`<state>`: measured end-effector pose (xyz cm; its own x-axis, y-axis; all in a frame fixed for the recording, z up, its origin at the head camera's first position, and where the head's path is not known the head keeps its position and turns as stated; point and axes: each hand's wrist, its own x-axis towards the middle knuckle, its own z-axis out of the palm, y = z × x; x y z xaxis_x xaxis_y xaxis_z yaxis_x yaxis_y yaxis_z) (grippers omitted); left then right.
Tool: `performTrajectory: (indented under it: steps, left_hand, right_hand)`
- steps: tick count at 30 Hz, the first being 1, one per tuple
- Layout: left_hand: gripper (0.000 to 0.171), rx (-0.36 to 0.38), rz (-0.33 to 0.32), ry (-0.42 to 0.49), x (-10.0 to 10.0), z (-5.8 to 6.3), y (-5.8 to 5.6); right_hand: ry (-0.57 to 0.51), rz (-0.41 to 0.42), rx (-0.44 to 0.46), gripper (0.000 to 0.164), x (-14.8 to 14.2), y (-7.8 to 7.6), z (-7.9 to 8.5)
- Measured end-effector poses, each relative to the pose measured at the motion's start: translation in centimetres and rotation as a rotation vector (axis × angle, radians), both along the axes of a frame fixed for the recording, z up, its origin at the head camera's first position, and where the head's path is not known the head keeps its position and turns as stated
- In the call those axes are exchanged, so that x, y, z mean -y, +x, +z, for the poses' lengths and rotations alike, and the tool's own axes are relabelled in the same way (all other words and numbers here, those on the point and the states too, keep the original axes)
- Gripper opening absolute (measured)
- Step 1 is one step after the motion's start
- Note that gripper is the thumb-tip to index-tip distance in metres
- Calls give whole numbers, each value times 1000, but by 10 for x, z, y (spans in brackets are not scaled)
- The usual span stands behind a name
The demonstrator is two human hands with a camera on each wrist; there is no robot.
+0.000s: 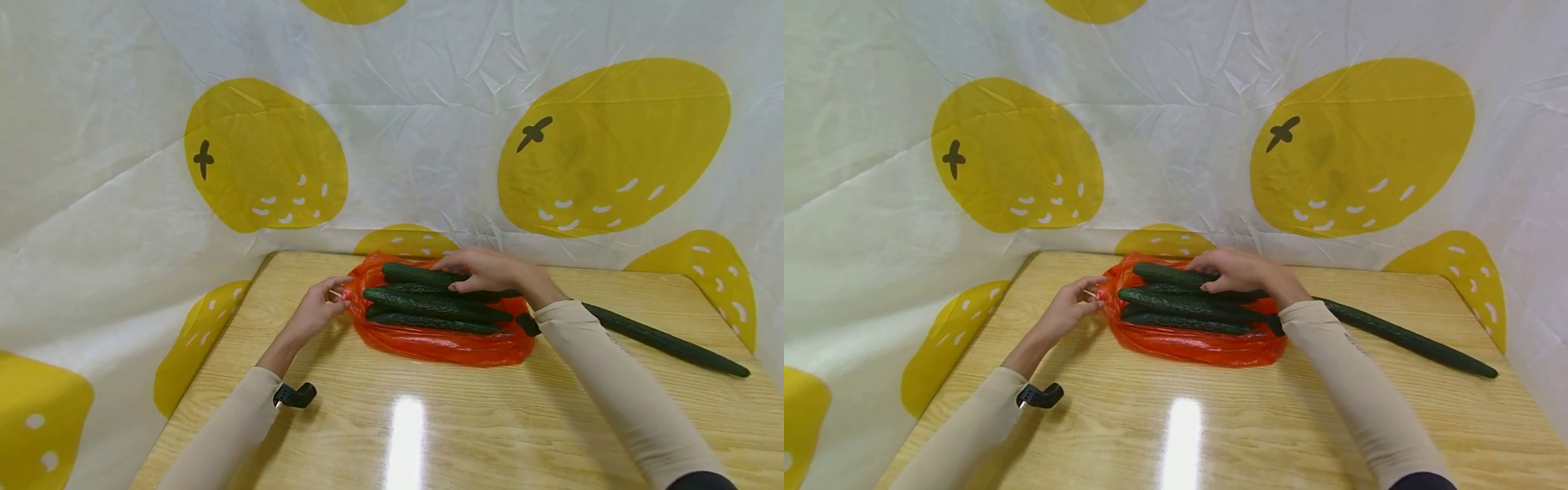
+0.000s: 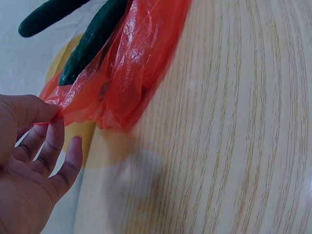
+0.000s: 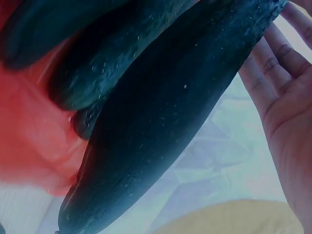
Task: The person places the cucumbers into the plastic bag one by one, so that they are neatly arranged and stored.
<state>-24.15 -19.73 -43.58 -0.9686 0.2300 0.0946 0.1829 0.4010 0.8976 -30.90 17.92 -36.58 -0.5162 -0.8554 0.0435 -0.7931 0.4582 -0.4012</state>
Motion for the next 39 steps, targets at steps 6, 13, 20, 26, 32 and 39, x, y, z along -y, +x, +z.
performTrajectory:
  steps: [6,13,20,26,32,39]
  left_hand:
    - [46,-5,-5,10,2,-5,-4]
    - [46,-6,3,2,2,-4,-4]
    - [46,-12,6,-4,2,-4,-4]
    - [46,-14,7,-7,2,-5,-4]
    - [46,-11,3,-8,2,-5,-4]
    - [46,-2,11,-4,1,-6,-5]
  right_hand:
    - [3,19,4,45,13,-7,-5]
    - [12,-13,36,48,25,-14,-10]
    - [16,-11,80,47,34,-17,-17]
    - [34,5,71,48,40,-18,-25]
    - [71,-16,22,46,43,-17,-29]
    - [108,-49,16,46,45,-16,-31]
